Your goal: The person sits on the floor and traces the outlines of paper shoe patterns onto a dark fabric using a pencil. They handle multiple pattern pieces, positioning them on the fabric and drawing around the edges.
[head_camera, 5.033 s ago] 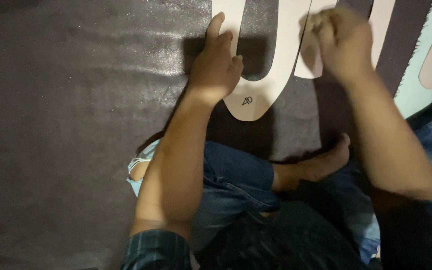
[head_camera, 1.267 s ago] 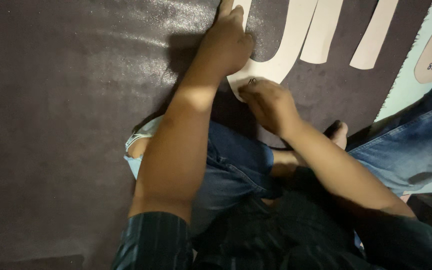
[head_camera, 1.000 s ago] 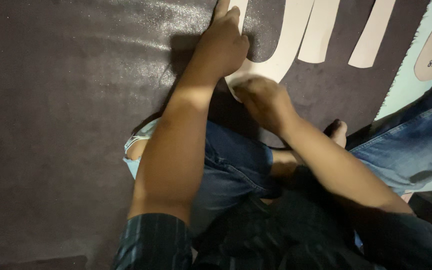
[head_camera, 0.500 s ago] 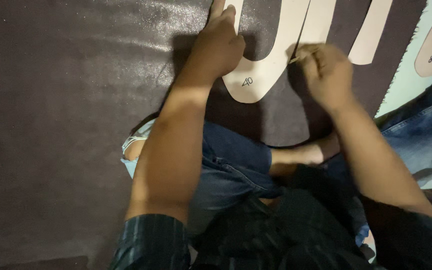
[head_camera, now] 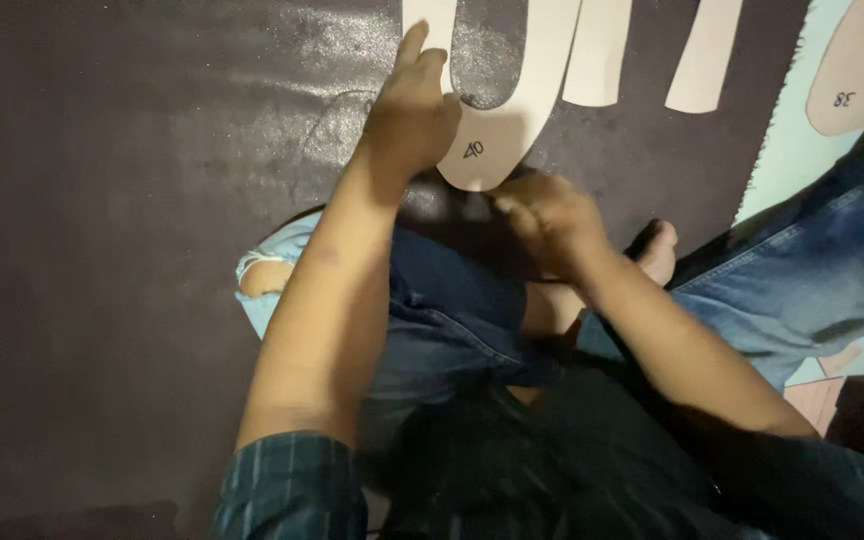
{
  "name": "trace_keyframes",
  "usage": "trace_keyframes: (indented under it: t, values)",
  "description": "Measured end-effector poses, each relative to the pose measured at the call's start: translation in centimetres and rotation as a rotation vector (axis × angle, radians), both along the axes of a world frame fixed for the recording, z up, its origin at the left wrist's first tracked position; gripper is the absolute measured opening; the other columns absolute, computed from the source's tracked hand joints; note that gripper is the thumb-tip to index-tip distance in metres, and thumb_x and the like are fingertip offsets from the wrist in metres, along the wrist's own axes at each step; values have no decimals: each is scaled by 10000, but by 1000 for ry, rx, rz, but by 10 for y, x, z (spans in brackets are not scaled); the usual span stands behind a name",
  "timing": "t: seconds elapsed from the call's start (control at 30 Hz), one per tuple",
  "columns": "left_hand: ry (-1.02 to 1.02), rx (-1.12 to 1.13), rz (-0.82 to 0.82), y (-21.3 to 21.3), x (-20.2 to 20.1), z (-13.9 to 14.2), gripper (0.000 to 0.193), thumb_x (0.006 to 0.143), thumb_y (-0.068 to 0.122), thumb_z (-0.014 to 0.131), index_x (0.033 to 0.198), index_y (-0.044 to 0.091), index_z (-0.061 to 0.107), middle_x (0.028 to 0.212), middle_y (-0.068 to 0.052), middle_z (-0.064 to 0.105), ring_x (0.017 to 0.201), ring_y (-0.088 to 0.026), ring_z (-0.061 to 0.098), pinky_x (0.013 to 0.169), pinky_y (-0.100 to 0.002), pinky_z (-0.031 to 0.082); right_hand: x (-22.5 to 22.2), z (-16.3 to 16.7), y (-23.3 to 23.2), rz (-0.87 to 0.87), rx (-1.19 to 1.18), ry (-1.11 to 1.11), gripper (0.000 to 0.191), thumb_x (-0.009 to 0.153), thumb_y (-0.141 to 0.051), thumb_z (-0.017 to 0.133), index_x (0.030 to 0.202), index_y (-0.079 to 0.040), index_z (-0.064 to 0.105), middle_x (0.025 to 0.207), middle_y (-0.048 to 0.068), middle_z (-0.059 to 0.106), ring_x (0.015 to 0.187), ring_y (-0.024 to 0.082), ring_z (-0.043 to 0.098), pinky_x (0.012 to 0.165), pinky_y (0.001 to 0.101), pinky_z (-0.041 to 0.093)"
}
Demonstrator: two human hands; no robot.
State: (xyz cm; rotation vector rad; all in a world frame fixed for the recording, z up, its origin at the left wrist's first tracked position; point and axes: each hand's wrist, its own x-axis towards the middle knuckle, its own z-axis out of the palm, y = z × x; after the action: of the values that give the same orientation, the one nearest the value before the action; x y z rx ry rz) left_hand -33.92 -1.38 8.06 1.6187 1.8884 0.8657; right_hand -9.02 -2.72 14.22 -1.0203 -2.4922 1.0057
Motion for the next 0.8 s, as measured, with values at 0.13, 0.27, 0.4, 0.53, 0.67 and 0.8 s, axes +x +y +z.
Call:
trace_keyframes:
  t: [0.13,0.27,0.4,0.53,0.67,0.8]
  values:
    - [111,113,-37,-24,29,12,385,905,42,584,1249,-130,571,1351,-339,529,1156,-480,631,1015,-465,563,23,15,12,-260,-69,170,120,1035,-73,637,1133,-10,669,1088,156,744,955,228,742,845,336,587]
    - [-336,-349,332,-39,94,27,232,1041,155,493,1096,-29,623,1075,-281,624,970,-461,607,872,-564,488,35,25,30,-362,-99,279,135,1093,-111,632,1151,-2,686,1062,146,740,966,216,709,882,305,556]
    - [203,-214,-35,-58,135,38,209,879,51,530,1028,-33,650,1216,-270,552,1041,-438,573,925,-536,508,31,26,47,-287,-65,272,157,1085,-123,656,1154,0,724,1061,153,727,974,232,708,875,315,550]
    - [326,-212,-32,-69,149,41,422,850,105,552,1234,-58,611,1307,-282,528,1055,-433,552,926,-584,470,4,17,59,-92,-34,172,175,1042,-170,682,1128,-34,750,1048,157,740,991,285,701,883,372,552]
    - [645,-365,-124,-65,159,22,523,850,256,522,1294,-20,538,1448,-255,471,1338,-492,416,1012,-633,395,-33,0,62,176,-44,22,213,924,-182,645,1058,-99,789,1020,127,768,945,327,693,889,434,550]
    - [393,-303,-29,-64,167,-8,605,893,309,493,1416,9,460,1469,-245,459,1385,-413,371,1123,-630,287,-53,-8,55,320,13,5,211,914,-194,633,1038,-114,784,1040,96,773,953,317,709,927,446,551]
